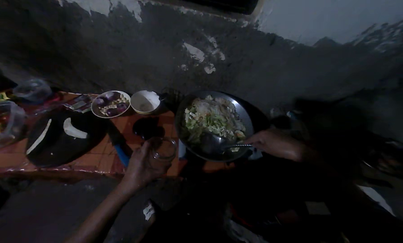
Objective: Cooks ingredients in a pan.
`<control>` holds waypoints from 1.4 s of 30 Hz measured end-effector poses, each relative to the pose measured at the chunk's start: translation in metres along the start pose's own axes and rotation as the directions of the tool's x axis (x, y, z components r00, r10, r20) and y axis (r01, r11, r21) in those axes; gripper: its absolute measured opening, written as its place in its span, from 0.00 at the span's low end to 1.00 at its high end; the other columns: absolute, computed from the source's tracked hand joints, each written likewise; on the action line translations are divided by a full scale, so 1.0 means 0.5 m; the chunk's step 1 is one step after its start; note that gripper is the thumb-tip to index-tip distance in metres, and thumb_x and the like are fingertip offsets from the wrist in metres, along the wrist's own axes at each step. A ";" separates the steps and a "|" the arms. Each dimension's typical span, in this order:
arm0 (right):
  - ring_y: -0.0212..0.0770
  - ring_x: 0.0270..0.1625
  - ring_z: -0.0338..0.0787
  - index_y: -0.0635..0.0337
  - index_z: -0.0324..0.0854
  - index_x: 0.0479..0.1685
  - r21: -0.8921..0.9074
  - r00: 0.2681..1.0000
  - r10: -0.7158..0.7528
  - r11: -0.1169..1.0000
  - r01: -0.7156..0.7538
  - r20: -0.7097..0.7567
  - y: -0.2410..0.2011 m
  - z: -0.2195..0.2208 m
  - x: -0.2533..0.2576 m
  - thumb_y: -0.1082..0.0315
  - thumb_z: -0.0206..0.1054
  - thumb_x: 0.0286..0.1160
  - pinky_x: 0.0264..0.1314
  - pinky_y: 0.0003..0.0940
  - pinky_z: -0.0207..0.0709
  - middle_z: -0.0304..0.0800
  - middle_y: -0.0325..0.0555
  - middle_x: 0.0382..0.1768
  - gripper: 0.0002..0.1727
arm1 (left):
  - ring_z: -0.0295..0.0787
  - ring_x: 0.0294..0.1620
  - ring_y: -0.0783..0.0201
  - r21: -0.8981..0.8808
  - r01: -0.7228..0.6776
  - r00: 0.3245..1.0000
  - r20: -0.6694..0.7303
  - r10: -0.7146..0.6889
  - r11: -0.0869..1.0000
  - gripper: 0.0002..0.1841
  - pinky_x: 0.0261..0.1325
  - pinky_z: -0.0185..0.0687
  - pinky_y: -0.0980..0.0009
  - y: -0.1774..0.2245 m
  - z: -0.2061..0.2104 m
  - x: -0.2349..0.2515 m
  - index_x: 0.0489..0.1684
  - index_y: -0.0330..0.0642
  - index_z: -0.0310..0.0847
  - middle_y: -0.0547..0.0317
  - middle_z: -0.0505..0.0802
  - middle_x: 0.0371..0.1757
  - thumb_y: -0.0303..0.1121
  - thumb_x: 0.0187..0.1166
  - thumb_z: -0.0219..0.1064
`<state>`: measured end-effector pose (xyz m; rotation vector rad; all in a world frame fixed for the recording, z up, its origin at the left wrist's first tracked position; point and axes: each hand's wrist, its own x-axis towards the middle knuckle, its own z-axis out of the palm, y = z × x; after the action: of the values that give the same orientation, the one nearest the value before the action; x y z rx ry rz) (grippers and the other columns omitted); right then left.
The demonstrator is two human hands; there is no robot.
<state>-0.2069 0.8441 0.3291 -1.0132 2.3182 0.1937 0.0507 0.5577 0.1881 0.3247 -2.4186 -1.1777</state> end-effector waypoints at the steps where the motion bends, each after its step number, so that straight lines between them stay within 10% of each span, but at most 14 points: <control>1: 0.57 0.58 0.91 0.45 0.88 0.69 0.014 1.000 -0.005 1.000 0.005 0.019 0.002 0.007 0.009 0.69 0.59 0.88 0.65 0.63 0.77 0.94 0.53 0.56 0.19 | 0.86 0.67 0.52 -0.008 0.003 1.000 0.010 -0.003 1.000 0.43 0.72 0.79 0.48 -0.001 0.001 -0.003 0.75 0.31 0.72 0.44 0.90 0.64 0.47 0.59 0.81; 33: 0.61 0.53 0.91 0.52 0.89 0.60 -0.309 0.997 0.075 0.949 -0.064 0.025 -0.060 -0.003 -0.009 0.72 0.61 0.84 0.55 0.62 0.81 0.93 0.56 0.48 0.14 | 0.86 0.67 0.50 0.016 -0.019 0.999 0.044 0.018 1.000 0.42 0.69 0.80 0.48 0.014 0.011 0.008 0.74 0.30 0.73 0.43 0.89 0.65 0.46 0.60 0.80; 38: 0.62 0.50 0.91 0.63 0.90 0.46 -0.488 0.967 0.215 0.835 -0.255 -0.137 -0.151 -0.046 -0.084 0.77 0.67 0.75 0.51 0.57 0.81 0.91 0.59 0.43 0.07 | 0.86 0.67 0.48 0.019 -0.021 0.999 0.047 0.021 1.000 0.42 0.69 0.80 0.46 0.013 0.008 0.009 0.75 0.30 0.73 0.43 0.89 0.65 0.47 0.60 0.80; 42: 0.62 0.51 0.90 0.55 0.90 0.59 -0.477 0.953 0.178 0.834 -0.278 -0.244 -0.147 -0.050 -0.087 0.77 0.65 0.77 0.49 0.57 0.80 0.90 0.60 0.46 0.16 | 0.85 0.68 0.49 0.035 -0.043 0.999 0.030 0.042 0.998 0.42 0.71 0.78 0.45 0.003 0.008 0.004 0.75 0.31 0.73 0.44 0.90 0.65 0.47 0.60 0.80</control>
<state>-0.1431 0.8111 0.3816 -1.0212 2.6312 0.8836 0.0471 0.5607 0.1878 0.2668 -2.4620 -1.1298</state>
